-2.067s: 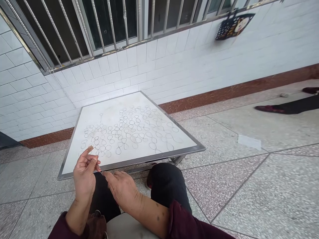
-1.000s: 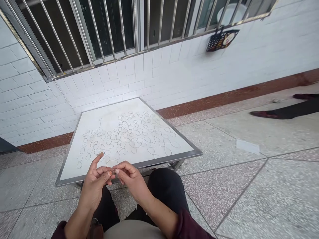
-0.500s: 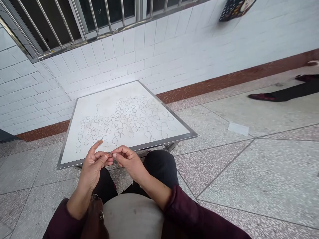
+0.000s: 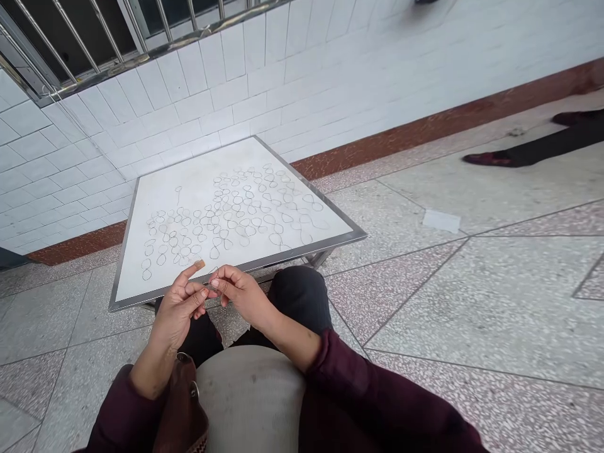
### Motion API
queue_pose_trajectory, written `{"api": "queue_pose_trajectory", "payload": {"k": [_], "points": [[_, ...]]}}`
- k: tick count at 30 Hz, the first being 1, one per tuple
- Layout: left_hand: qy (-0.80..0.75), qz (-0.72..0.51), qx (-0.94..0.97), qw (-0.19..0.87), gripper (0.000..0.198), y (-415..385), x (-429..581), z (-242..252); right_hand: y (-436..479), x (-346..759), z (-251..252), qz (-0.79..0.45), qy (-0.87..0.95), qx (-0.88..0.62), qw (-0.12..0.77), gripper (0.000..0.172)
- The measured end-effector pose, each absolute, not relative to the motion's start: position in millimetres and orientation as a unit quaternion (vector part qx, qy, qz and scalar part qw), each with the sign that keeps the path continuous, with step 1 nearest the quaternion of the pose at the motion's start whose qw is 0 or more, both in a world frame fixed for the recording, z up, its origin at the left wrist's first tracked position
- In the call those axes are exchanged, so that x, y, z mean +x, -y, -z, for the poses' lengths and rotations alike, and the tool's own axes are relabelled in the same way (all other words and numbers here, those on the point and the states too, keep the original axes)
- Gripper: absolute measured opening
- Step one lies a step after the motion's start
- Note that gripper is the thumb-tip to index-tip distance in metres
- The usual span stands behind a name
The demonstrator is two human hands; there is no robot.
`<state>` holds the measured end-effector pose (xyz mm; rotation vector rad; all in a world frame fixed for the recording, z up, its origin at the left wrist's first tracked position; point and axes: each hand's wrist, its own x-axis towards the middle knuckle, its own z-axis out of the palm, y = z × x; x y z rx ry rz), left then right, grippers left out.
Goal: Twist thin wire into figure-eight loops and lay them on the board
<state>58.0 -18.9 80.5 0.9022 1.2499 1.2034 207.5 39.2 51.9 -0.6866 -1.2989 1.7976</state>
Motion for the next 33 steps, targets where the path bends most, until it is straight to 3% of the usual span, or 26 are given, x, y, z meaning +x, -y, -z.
{"api": "queue_pose_trajectory", "payload": {"k": [12, 25, 28, 31, 33], "points": [[-0.499, -0.495, 0.351, 0.618, 0.074, 22, 65, -70, -35, 211, -53, -0.695, 0.525, -0.294, 0.394, 0.026], [-0.474, -0.408, 0.387, 0.678, 0.056, 29, 72, -12, -52, 221, -46, -0.642, 0.516, -0.361, 0.437, 0.02], [-0.529, -0.382, 0.429, 0.625, 0.062, 25, 62, -2, -58, 225, -44, -0.658, 0.518, -0.342, 0.427, 0.022], [-0.566, -0.488, 0.409, 0.525, 0.052, 18, 52, -13, -58, 226, -42, -0.761, 0.461, -0.27, 0.369, 0.028], [-0.532, -0.546, 0.383, 0.522, 0.052, 14, 52, -30, -55, 223, -39, -0.831, 0.399, -0.227, 0.314, 0.031]]}}
